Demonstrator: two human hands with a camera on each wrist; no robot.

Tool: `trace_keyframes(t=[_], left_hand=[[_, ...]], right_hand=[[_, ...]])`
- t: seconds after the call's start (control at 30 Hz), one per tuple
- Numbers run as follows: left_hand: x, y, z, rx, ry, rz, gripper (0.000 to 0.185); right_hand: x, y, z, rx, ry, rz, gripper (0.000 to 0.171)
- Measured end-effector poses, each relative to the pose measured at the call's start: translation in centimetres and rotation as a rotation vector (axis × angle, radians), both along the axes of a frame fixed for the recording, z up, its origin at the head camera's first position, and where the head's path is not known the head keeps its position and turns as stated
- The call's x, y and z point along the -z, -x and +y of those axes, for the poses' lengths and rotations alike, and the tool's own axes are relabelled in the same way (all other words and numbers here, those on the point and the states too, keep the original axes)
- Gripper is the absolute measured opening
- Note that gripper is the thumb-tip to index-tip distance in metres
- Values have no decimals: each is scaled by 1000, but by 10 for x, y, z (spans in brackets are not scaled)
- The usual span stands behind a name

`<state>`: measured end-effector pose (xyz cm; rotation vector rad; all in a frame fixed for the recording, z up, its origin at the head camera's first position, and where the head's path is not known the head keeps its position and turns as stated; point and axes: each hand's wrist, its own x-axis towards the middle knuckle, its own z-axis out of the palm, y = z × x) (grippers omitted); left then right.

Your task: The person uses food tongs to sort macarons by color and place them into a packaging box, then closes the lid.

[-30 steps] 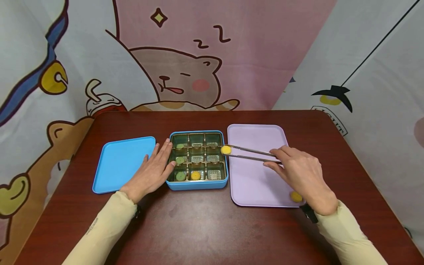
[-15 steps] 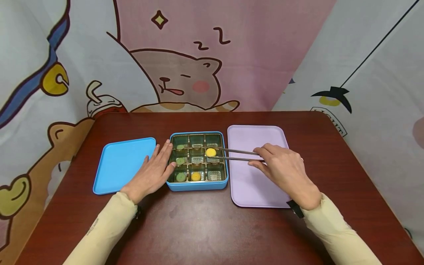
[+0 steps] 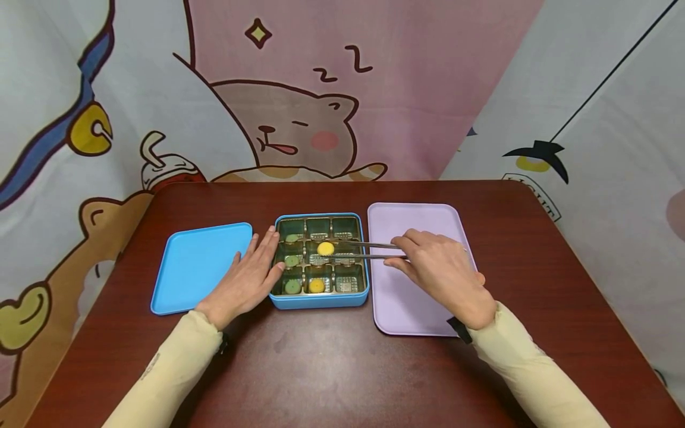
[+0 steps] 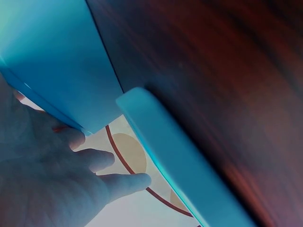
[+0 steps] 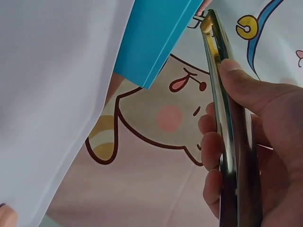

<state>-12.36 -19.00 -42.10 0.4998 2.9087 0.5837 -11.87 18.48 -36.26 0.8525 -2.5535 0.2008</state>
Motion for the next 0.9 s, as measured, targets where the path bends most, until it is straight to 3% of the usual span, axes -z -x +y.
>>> trace_keyframes(t=[0.47,0.9], left_hand=[[0,0,0,0,3,1,70],[1,0,1,-3,8,5,70]], right_hand=[[2,11,-18,7,-27,37,32],[1,14,-31,19,-66,11,31]])
